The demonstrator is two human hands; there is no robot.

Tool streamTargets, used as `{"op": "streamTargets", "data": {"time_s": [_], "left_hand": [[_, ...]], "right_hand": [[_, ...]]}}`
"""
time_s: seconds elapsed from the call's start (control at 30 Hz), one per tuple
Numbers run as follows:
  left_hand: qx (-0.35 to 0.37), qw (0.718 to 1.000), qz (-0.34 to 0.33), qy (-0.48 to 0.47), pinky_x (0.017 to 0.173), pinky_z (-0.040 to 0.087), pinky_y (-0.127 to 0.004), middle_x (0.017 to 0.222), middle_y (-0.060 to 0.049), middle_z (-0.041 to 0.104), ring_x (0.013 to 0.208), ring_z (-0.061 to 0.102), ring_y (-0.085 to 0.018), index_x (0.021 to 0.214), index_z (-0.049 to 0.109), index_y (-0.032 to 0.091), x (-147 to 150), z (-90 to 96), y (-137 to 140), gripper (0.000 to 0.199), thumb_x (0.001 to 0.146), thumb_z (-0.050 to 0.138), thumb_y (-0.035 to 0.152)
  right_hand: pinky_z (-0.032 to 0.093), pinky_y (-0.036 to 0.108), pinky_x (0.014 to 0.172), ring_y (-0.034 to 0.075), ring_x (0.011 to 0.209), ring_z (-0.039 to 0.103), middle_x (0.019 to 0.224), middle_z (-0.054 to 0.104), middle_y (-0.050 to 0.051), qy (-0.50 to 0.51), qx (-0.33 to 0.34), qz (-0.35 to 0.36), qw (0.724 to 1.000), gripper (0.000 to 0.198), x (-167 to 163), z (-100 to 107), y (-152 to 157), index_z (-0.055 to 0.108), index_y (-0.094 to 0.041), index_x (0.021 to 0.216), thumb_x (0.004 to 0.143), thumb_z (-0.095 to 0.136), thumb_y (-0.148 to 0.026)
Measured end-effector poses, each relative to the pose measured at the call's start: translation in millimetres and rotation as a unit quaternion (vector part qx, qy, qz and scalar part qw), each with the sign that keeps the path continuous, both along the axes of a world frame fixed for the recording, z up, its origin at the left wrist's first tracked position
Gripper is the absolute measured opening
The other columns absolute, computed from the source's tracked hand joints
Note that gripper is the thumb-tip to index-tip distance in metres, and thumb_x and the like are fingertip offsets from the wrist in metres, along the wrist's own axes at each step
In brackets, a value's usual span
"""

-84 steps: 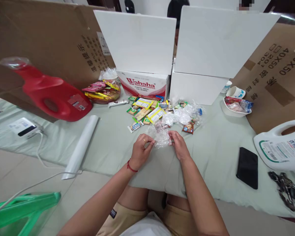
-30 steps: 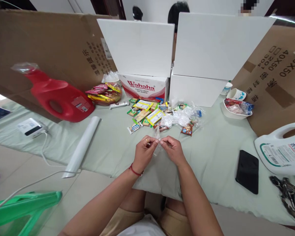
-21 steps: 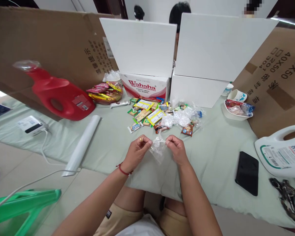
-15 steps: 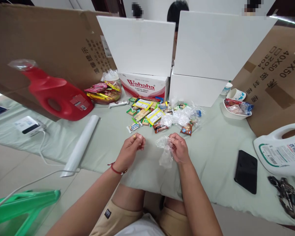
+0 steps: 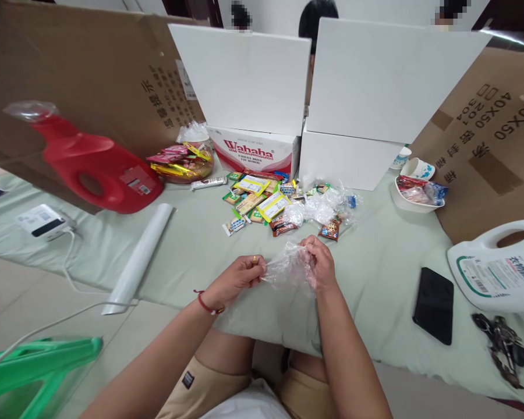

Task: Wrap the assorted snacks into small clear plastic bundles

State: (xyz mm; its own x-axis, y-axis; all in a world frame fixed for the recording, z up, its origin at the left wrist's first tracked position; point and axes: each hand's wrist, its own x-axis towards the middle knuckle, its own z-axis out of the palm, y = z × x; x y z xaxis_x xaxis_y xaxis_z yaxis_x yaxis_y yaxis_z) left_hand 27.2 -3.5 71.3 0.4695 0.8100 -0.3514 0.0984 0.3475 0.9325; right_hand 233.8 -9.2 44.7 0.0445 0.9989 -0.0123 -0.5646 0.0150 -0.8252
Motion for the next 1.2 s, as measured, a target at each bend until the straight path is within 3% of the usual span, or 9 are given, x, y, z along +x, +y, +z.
{"op": "streamTargets", "data": {"time_s": [0.13, 0.23, 0.33, 0.47, 0.67, 0.8, 0.93, 1.03, 1.2], "left_hand": [[-0.017, 0.998, 0.050, -0.038, 0.056, 0.035, -0.022, 0.063, 0.004, 0.055, 0.057, 0.050, -0.009, 0.069, 0.056, 0.018, -11, 3.2, 6, 0.021, 0.068, 0.068, 0.035], [-0.045, 0.983, 0.158, -0.082, 0.057, 0.040, -0.021, 0.072, 0.003, 0.059, 0.064, 0.058, -0.010, 0.069, 0.052, 0.018, -6, 1.4, 6, 0.025, 0.066, 0.070, 0.034], [-0.047, 0.972, 0.206, -0.101, 0.061, 0.044, -0.021, 0.074, 0.002, 0.060, 0.067, 0.060, -0.010, 0.070, 0.051, 0.018, -3, -1.7, 5, 0.028, 0.065, 0.074, 0.035], [-0.026, 0.971, 0.214, -0.102, 0.073, 0.053, -0.026, 0.087, -0.001, 0.064, 0.080, 0.062, -0.013, 0.070, 0.053, 0.017, -17, -1.8, 7, 0.031, 0.067, 0.077, 0.038], [-0.051, 0.976, 0.176, -0.115, 0.069, 0.054, -0.029, 0.081, -0.001, 0.065, 0.071, 0.062, -0.013, 0.067, 0.054, 0.017, -62, 7.5, 18, 0.036, 0.062, 0.083, 0.037], [-0.032, 0.989, 0.140, -0.047, 0.052, 0.042, -0.022, 0.070, 0.003, 0.058, 0.054, 0.049, -0.008, 0.070, 0.058, 0.017, -89, 12.5, 30, 0.036, 0.062, 0.085, 0.040], [0.047, 0.986, 0.147, 0.064, 0.053, 0.037, -0.022, 0.066, 0.005, 0.053, 0.056, 0.044, -0.009, 0.069, 0.056, 0.018, -110, 5.2, 43, 0.041, 0.062, 0.083, 0.048], [0.118, 0.957, 0.193, 0.182, 0.057, 0.037, -0.025, 0.067, 0.003, 0.054, 0.060, 0.046, -0.012, 0.075, 0.059, 0.018, -116, -6.4, 46, 0.037, 0.070, 0.074, 0.052], [0.352, 0.841, 0.285, 0.296, 0.075, 0.045, -0.033, 0.090, -0.006, 0.063, 0.083, 0.057, -0.020, 0.082, 0.063, 0.020, -89, -10.7, 26, 0.022, 0.087, 0.058, 0.040]], "right_hand": [[0.037, 0.025, 0.051, 0.013, 0.058, 0.042, 0.068, 0.049, -0.002, -0.041, -0.033, 0.001, 0.999, 0.033, 0, -1, 3, 0.055, -0.024, 0.076, 0.083, 0.068, -0.053], [0.050, 0.030, 0.067, 0.021, 0.087, 0.059, 0.097, 0.065, 0.005, -0.087, -0.021, 0.015, 0.996, 0.060, -1, -6, 6, 0.065, -0.026, 0.108, 0.083, 0.055, -0.079], [0.050, 0.033, 0.082, 0.024, 0.102, 0.061, 0.111, 0.068, 0.006, -0.201, -0.021, 0.057, 0.978, 0.072, -1, -13, 7, 0.063, -0.026, 0.126, 0.074, 0.071, -0.074], [0.047, 0.029, 0.077, 0.017, 0.079, 0.058, 0.086, 0.068, 0.001, -0.288, -0.047, 0.023, 0.956, 0.038, -1, -18, 8, 0.073, -0.021, 0.094, 0.073, 0.082, -0.052], [0.051, 0.024, 0.063, 0.013, 0.070, 0.057, 0.083, 0.065, -0.001, -0.121, -0.073, -0.001, 0.990, 0.032, 4, -4, 6, 0.071, -0.023, 0.084, 0.066, 0.088, -0.043], [0.028, 0.016, 0.038, 0.005, 0.045, 0.040, 0.062, 0.055, -0.006, -0.086, -0.128, 0.054, 0.987, 0.037, 8, 2, 4, 0.068, -0.020, 0.081, 0.063, 0.090, -0.043], [0.015, 0.015, 0.034, 0.001, 0.038, 0.028, 0.054, 0.052, -0.008, -0.100, -0.167, 0.086, 0.977, 0.044, 11, 1, 5, 0.063, -0.018, 0.077, 0.062, 0.091, -0.048], [0.012, 0.015, 0.032, 0.001, 0.036, 0.025, 0.052, 0.049, -0.009, -0.115, -0.177, 0.082, 0.974, 0.047, 9, -1, 7, 0.061, -0.019, 0.077, 0.062, 0.090, -0.053], [0.012, 0.016, 0.033, 0.002, 0.037, 0.025, 0.053, 0.049, -0.008, -0.125, -0.159, 0.056, 0.978, 0.047, 6, -3, 7, 0.065, -0.018, 0.081, 0.066, 0.087, -0.056]]}}
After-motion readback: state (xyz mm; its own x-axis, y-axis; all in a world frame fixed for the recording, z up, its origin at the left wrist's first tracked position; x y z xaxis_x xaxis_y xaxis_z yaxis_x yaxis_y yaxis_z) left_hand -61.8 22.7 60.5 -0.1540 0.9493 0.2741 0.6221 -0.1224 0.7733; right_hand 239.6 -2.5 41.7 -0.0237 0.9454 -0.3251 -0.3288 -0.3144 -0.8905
